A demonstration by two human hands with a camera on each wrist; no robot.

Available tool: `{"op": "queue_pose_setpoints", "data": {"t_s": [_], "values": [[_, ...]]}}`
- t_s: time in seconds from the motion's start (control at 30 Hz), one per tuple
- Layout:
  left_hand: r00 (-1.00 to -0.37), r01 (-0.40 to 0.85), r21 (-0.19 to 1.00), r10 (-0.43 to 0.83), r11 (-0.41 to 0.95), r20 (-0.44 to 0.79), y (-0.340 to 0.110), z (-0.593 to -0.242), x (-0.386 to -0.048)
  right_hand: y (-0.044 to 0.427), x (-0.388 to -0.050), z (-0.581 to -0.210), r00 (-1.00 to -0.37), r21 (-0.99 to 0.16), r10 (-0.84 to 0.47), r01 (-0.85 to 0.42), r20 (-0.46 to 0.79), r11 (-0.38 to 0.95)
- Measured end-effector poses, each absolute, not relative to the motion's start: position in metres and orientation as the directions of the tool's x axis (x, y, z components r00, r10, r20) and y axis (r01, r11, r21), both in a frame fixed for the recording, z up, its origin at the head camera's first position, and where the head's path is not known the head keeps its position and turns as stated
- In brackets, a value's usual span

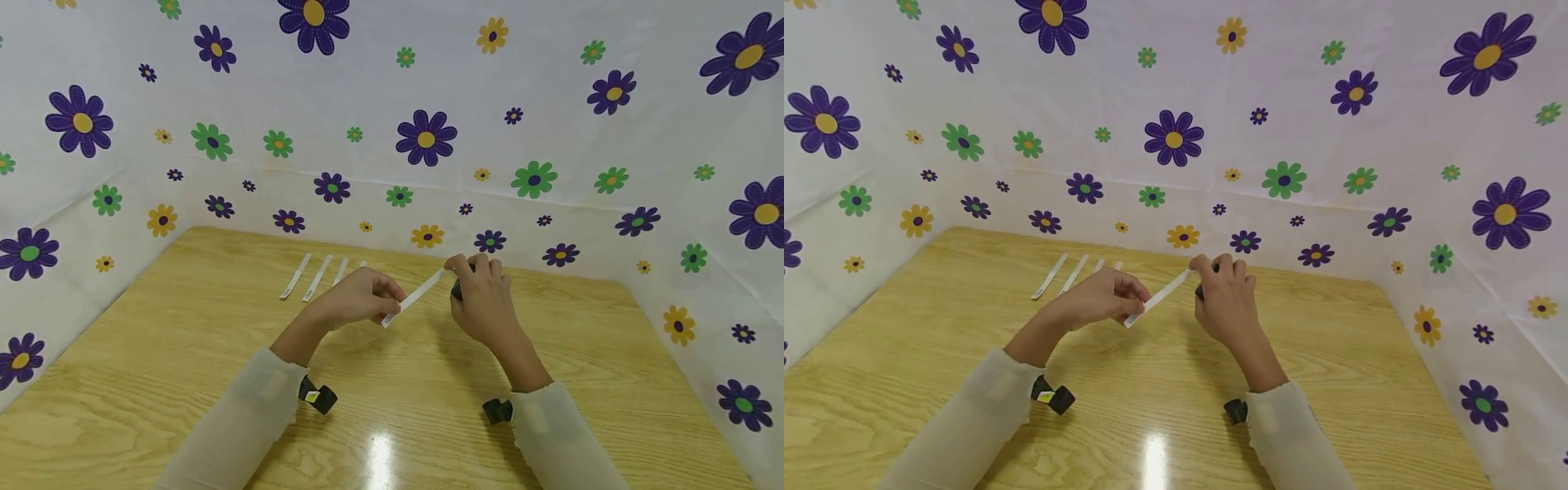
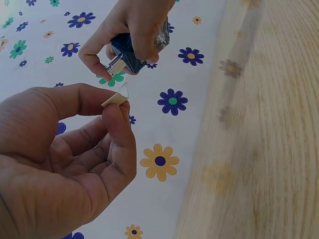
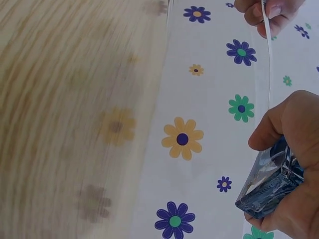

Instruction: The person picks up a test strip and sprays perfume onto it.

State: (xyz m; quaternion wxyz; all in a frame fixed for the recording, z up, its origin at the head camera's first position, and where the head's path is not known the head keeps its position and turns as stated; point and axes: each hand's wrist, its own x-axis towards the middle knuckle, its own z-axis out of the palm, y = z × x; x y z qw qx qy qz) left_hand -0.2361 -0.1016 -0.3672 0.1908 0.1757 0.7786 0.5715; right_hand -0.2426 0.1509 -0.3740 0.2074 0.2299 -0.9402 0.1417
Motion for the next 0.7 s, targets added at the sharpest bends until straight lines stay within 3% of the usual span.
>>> {"op": "queue_pose_setpoints", "data": {"t_s": [0.53, 0.7], "values": [[-0.906, 0.038, 0.959, 0.414, 0.281, -0.085, -0.122, -0.360, -0.245, 0.153, -0.246, -0.373, -0.865, -0.400, -0.337, -0.477, 0.372, 0.782], [-0.922, 0.042, 0.962, 0.382, 0.270, -0.067, -0.134, -0.355, -0.248, 0.152, -0.246, -0.374, -0.868, -0.422, -0.352, -0.482, 0.352, 0.768]]}}
